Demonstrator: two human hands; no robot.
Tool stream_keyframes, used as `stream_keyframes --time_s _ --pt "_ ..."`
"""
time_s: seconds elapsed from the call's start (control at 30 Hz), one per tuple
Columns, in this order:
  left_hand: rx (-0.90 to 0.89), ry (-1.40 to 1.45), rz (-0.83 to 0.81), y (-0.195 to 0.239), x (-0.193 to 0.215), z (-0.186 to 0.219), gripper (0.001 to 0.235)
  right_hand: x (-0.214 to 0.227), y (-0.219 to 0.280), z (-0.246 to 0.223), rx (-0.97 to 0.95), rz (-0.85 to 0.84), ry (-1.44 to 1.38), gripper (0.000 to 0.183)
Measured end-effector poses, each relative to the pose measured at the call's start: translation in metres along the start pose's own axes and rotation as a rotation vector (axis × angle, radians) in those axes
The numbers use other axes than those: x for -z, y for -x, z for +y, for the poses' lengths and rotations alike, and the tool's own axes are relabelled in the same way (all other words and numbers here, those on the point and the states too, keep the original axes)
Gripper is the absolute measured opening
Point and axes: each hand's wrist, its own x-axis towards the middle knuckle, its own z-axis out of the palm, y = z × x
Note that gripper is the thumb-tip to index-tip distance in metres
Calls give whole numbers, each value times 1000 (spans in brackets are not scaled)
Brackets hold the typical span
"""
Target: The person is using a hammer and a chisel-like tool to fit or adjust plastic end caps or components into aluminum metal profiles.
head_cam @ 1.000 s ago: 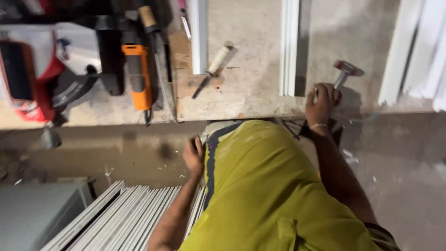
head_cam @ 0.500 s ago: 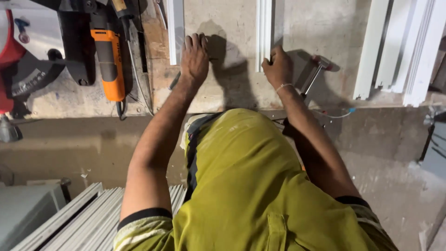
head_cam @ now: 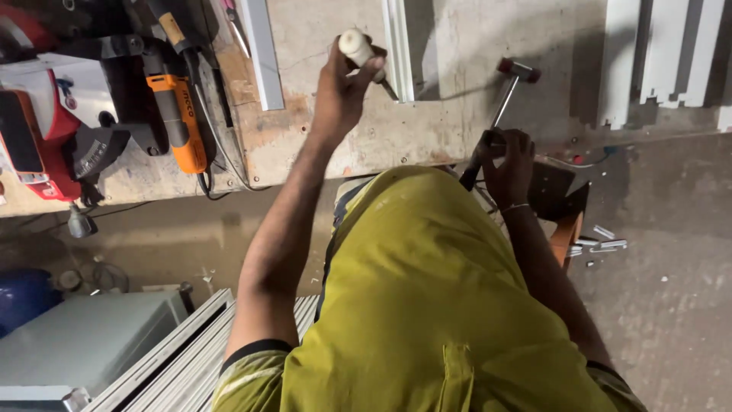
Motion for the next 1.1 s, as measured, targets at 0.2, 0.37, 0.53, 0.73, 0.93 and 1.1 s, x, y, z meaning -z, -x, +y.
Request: stream_keyframes --time_s 0.2,0.37,0.53,0.73,0.93,1.1 --pt "-11 -231 43 -10 -26 -24 39 -6 -8 13 -3 6 -40 35" --pt "-45 -300 48 -11 -26 -36 40 -16 -5 21 12 10 9 36" --pt "-113 -345 22 -13 -29 -40 43 -18 -1 24 -35 5 18 38" --pt "-109 -400 11 -15 -28 -41 41 -24 0 29 -40 11 93 39" --pt "-124 -409 11 -11 -27 -43 44 -21 0 22 -106 1 87 38" --pt "-156 -433 18 -14 -28 -48 42 -23 -3 26 -122 -24 95 39"
